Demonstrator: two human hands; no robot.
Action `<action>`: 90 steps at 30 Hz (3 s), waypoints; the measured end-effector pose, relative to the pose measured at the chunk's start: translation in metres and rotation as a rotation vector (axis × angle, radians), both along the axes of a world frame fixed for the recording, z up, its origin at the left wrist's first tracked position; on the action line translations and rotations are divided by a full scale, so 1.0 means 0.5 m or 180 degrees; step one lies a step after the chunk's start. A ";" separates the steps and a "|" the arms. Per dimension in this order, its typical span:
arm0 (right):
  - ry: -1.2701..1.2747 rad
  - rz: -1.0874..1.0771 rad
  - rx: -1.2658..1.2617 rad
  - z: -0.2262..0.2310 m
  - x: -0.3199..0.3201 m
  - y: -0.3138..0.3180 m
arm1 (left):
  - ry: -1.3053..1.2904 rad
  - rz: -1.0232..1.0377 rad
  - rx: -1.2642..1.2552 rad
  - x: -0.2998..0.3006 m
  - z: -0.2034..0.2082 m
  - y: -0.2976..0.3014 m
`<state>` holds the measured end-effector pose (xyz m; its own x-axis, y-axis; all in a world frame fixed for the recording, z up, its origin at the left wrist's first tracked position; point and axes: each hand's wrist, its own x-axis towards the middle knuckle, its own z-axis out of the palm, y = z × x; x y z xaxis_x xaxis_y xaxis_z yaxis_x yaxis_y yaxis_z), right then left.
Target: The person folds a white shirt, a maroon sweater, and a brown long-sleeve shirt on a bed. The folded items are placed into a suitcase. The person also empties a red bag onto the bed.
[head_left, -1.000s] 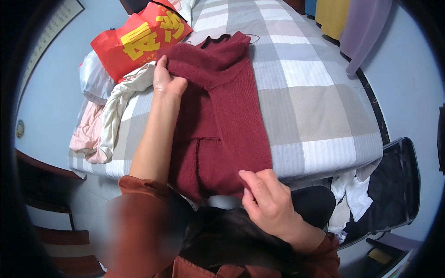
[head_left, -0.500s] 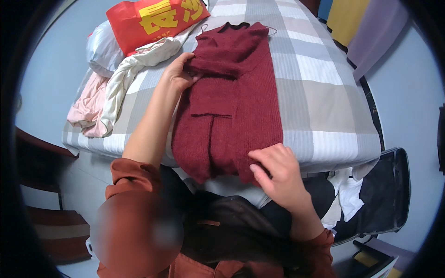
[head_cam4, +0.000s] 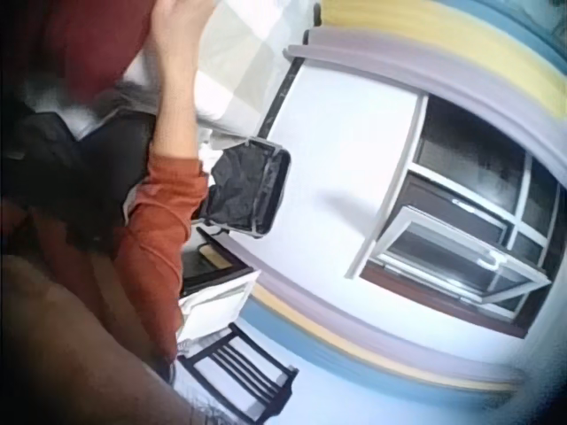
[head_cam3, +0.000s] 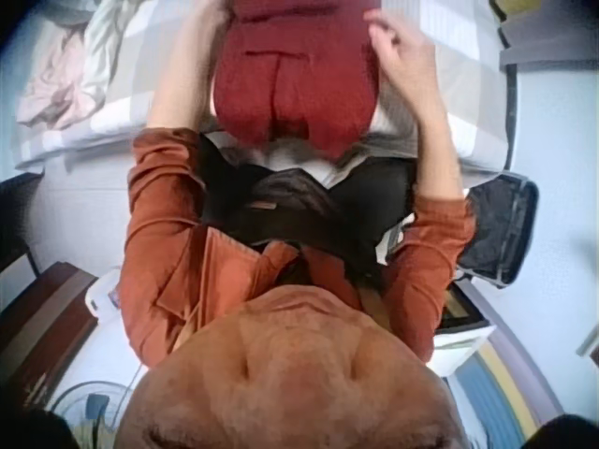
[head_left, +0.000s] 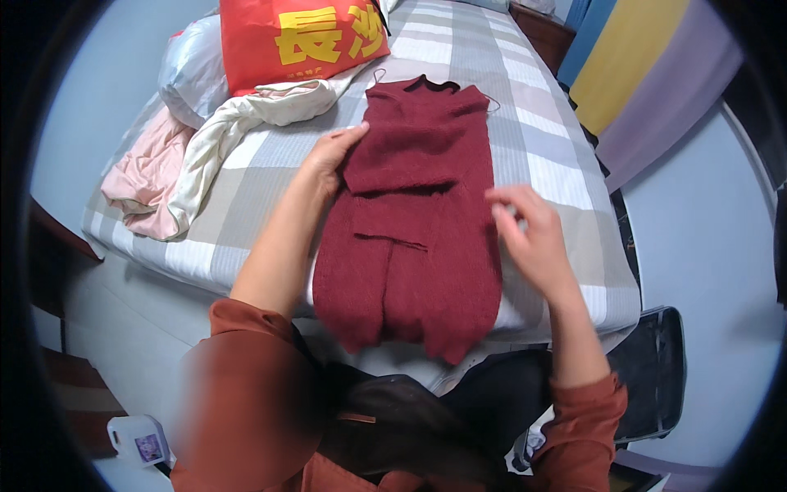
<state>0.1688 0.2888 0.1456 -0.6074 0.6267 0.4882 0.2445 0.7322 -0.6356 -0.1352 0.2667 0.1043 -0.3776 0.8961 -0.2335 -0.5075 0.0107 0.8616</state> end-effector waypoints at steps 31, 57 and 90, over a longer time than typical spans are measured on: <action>-0.1325 -0.0346 0.2169 -0.094 -0.046 0.183 | 0.3738 -0.1567 0.1799 0.126 0.026 -0.067; -0.0677 0.0728 -0.1511 -0.026 -0.013 0.067 | 0.3018 -0.2157 -0.0021 0.014 0.076 -0.177; -0.1029 0.0249 0.2366 -0.109 -0.013 0.217 | 0.6628 -0.0943 0.1583 -0.040 -0.029 -0.024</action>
<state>0.1623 0.3970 0.0909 -0.8181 0.1578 0.5530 0.2634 0.9576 0.1165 -0.1554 0.2546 0.0895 0.4150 0.8014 0.4309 0.8929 -0.4497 -0.0235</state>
